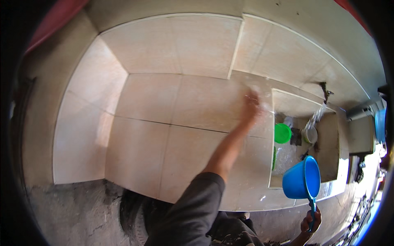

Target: The person scrubs a tiled sink and countertop with a small dark sponge, then rinses the surfaces by repeatedly scooping water from a blue plastic scoop under a running tap and pouring it over the tiles. The person wipes the wet tiles with their hand and continues rinsing until the end of the clip.

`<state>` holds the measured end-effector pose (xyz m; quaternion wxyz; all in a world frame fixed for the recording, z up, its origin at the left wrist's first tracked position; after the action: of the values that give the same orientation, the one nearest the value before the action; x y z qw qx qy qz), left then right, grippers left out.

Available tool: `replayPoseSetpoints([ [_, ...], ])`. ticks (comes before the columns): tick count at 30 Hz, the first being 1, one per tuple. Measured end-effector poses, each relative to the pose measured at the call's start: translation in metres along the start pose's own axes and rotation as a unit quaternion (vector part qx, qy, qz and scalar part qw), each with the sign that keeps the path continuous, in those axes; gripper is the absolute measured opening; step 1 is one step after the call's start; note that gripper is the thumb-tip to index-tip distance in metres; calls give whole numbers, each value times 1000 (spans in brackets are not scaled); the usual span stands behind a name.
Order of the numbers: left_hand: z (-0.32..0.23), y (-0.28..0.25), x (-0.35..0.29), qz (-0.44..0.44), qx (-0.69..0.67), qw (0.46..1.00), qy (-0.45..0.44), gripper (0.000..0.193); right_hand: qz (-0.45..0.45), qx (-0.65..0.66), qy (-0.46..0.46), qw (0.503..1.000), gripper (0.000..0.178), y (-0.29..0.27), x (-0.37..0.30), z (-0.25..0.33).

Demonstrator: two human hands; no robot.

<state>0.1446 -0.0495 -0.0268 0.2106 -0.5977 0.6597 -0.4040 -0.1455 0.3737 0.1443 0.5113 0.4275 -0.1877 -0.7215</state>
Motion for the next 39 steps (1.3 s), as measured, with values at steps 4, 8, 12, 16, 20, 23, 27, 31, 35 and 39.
replayPoseSetpoints([
  [4, -40, -18, -26, 92, -95, 964, 232, 61, 14, 18, -28, 999, 49, -7, 26, -4],
  [8, 138, -145, -61, -130, 94, 964, 214, 45, -24, 0, 0, 1000, 49, -38, 34, -8],
  [12, 345, -296, -128, -62, 336, 903, -259, 64, 46, 101, 63, 992, 35, -64, 29, -12],
  [16, 416, -337, -121, -57, 309, 893, -321, 75, -135, 19, -48, 990, 40, -94, 16, -6],
  [20, 405, -300, -49, -111, 296, 856, -410, 79, -216, -36, -103, 970, 45, -106, 1, 0],
  [23, 355, -243, -6, -141, 302, 846, -417, 78, -238, -84, -148, 956, 49, -108, 5, 11],
  [27, 226, -156, 0, -123, 332, 892, -283, 74, -172, -231, -166, 943, 46, -90, 65, 32],
  [31, 41, -36, -8, 15, 361, 926, -111, 77, -151, -291, -99, 940, 40, -55, 176, 51],
  [35, -97, 39, -29, 142, 100, 977, 126, 72, -120, -300, -23, 946, 22, -23, 285, 53],
  [39, -106, 23, -77, 59, 55, 949, 306, 67, -162, -269, -27, 949, 18, -21, 357, 47],
])
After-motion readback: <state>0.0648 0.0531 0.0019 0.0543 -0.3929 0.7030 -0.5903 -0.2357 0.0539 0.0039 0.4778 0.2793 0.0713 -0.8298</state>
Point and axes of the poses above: each hand's wrist, its own x-axis towards the middle knuckle, its own y-axis out of the palm, z = x × y, the point moved 3 cm from there along x, towards the middle knuckle, and after that the axes turned 2 degrees about -y, right-handed, at the moved point
